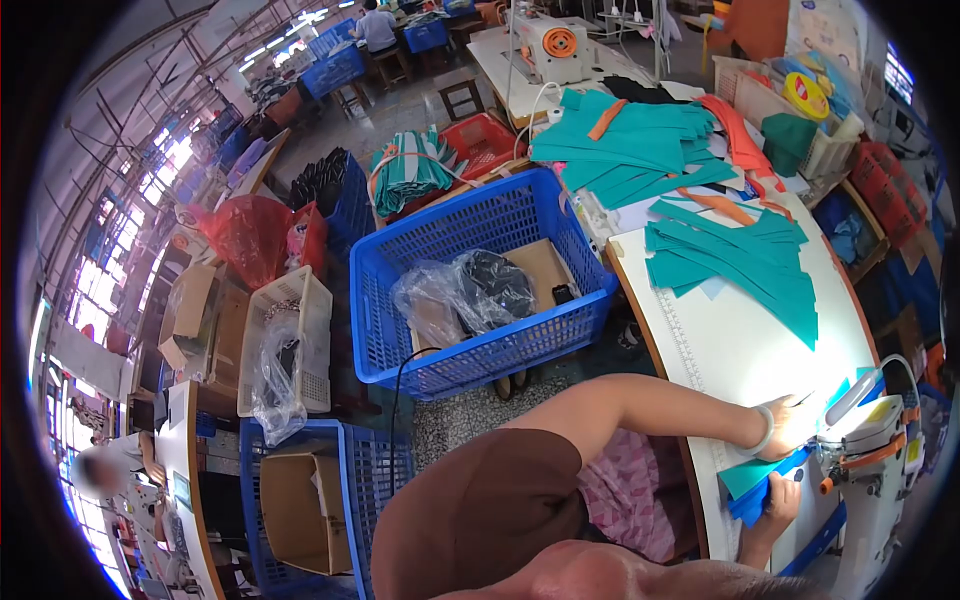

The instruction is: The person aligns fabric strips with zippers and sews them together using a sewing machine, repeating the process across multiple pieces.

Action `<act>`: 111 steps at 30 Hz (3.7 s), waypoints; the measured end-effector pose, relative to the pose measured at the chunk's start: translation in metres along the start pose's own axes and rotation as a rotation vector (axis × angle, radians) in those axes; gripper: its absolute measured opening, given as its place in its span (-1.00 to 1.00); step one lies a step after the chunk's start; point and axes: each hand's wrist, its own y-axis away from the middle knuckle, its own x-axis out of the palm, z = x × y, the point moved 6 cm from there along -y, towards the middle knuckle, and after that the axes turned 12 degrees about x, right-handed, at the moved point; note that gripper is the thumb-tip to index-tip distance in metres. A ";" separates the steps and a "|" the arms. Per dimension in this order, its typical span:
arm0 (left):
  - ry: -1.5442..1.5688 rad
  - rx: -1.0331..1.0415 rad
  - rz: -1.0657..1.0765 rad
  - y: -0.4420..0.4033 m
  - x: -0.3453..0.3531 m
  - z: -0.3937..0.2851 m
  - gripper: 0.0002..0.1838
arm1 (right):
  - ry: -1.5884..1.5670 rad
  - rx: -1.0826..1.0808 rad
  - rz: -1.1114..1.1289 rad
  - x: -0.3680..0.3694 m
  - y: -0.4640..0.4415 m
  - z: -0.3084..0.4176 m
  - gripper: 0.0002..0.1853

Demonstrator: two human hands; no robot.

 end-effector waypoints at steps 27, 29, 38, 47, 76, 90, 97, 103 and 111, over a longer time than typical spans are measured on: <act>0.503 0.210 0.472 -0.002 -0.029 -0.027 -0.39 | -0.321 0.737 -0.096 -0.003 0.019 -0.048 -0.70; 0.612 0.218 0.413 0.003 -0.031 -0.025 -0.31 | -0.489 0.860 0.095 -0.005 0.022 -0.045 -0.63; 0.667 0.186 0.149 0.009 -0.034 -0.012 -0.76 | -0.662 0.991 -0.036 -0.024 0.004 -0.028 -0.73; 0.786 -0.021 0.277 0.021 -0.038 -0.010 -0.82 | -0.595 0.888 -0.186 -0.044 -0.008 -0.015 -0.72; 0.076 0.415 0.222 0.081 -0.094 -0.079 -0.50 | 0.098 -0.063 0.016 -0.012 0.035 0.067 -0.90; 0.228 0.461 0.228 0.060 -0.082 -0.057 -0.63 | 0.075 -0.101 0.010 -0.011 0.029 0.074 -0.93; 0.161 0.465 0.216 0.049 -0.070 -0.046 -0.75 | 0.075 -0.122 0.027 -0.011 0.012 0.057 -0.96; 0.125 0.456 0.169 0.042 -0.060 -0.039 -0.79 | 0.062 -0.147 -0.029 -0.011 0.002 0.046 -0.87; 0.136 0.445 0.145 0.028 -0.047 -0.025 -0.62 | 0.115 -0.143 -0.036 -0.008 -0.009 0.029 -0.86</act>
